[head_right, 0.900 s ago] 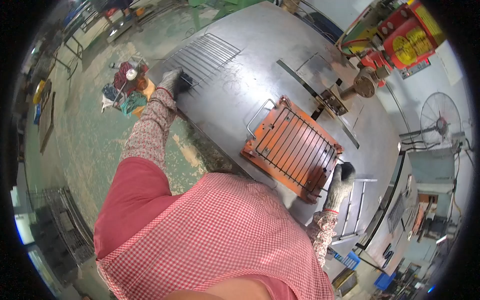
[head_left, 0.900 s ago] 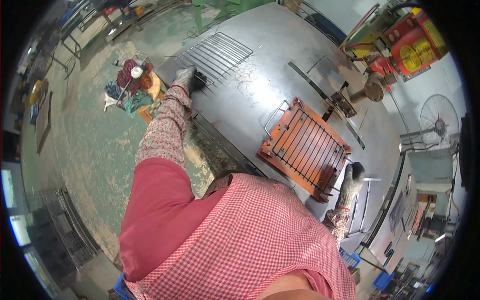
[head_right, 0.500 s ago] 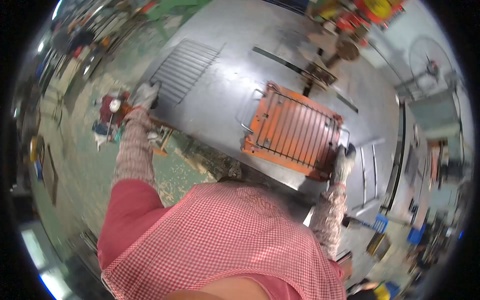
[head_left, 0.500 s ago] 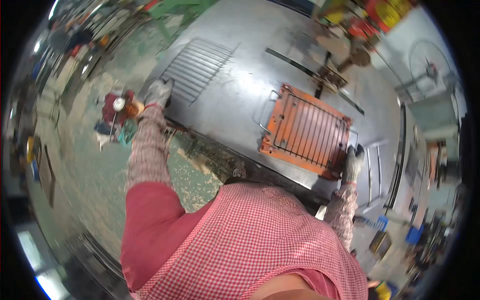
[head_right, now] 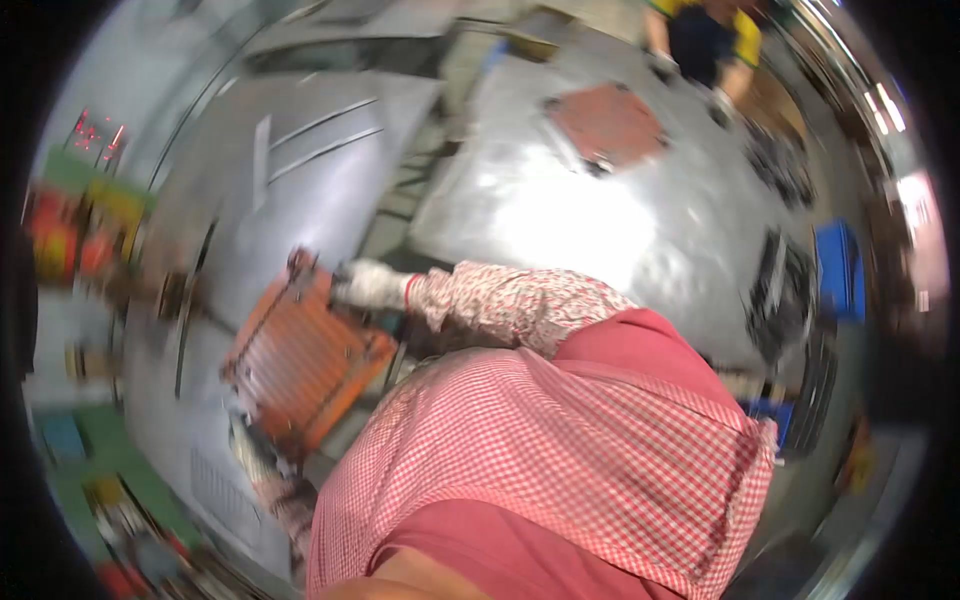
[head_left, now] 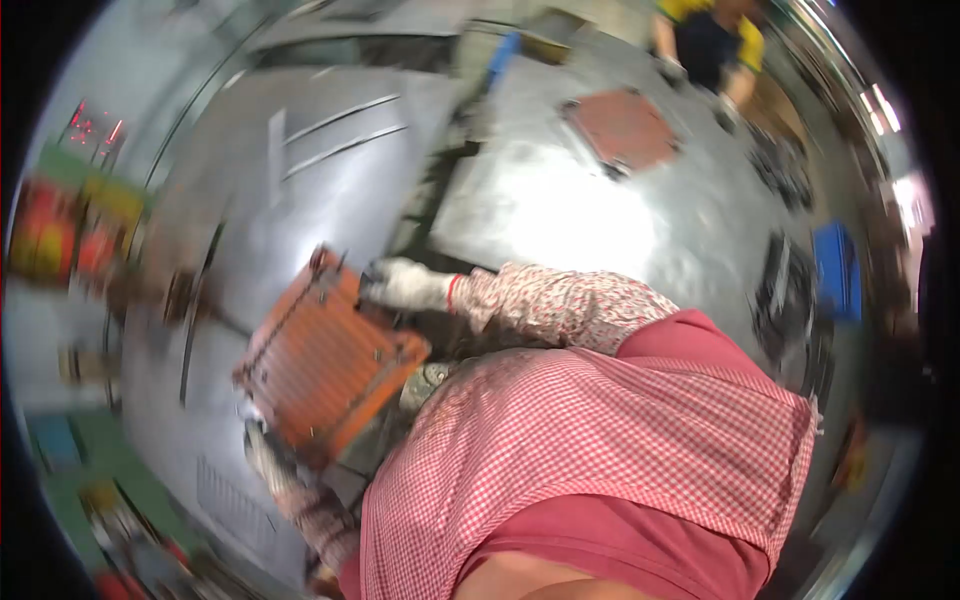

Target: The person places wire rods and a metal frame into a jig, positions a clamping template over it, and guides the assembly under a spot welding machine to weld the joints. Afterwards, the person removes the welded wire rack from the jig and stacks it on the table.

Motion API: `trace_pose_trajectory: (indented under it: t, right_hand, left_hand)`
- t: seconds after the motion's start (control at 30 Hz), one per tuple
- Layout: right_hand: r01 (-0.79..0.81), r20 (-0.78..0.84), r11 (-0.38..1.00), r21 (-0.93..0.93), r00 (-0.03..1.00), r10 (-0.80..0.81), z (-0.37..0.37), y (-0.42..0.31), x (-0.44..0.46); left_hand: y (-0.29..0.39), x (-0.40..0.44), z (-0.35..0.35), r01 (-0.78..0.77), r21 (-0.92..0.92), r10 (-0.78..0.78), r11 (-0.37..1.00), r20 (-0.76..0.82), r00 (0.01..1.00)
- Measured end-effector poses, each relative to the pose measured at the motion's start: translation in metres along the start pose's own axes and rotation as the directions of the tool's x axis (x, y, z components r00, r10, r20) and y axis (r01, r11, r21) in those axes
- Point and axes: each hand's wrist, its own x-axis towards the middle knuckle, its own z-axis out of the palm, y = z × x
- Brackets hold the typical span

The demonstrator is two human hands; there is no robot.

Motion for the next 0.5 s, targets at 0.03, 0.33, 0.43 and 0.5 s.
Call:
trace_pose_trajectory:
  t: [0.03,0.33,0.43,0.5]
  right_hand:
    - [-0.198,0.056,0.971,0.137,0.98,0.192,0.01,-0.005,-0.036]
    - [-0.575,-0.322,0.817,0.054,0.764,0.559,-0.073,0.102,-0.172]
    - [-0.726,-0.332,0.676,0.126,0.611,0.719,-0.075,0.069,-0.182]
    - [-0.727,-0.501,0.669,0.152,0.527,0.687,-0.07,0.116,-0.182]
  left_hand:
    - [-0.026,0.024,-0.028,0.081,0.059,-0.091,0.995,0.201,0.975]
    - [0.063,-0.09,0.137,0.017,0.065,-0.054,0.998,0.606,0.794]
    - [0.112,-0.067,0.157,0.324,0.075,-0.257,0.943,0.783,0.566]
    - [0.075,-0.024,0.22,0.258,0.124,-0.236,0.958,0.852,0.467]
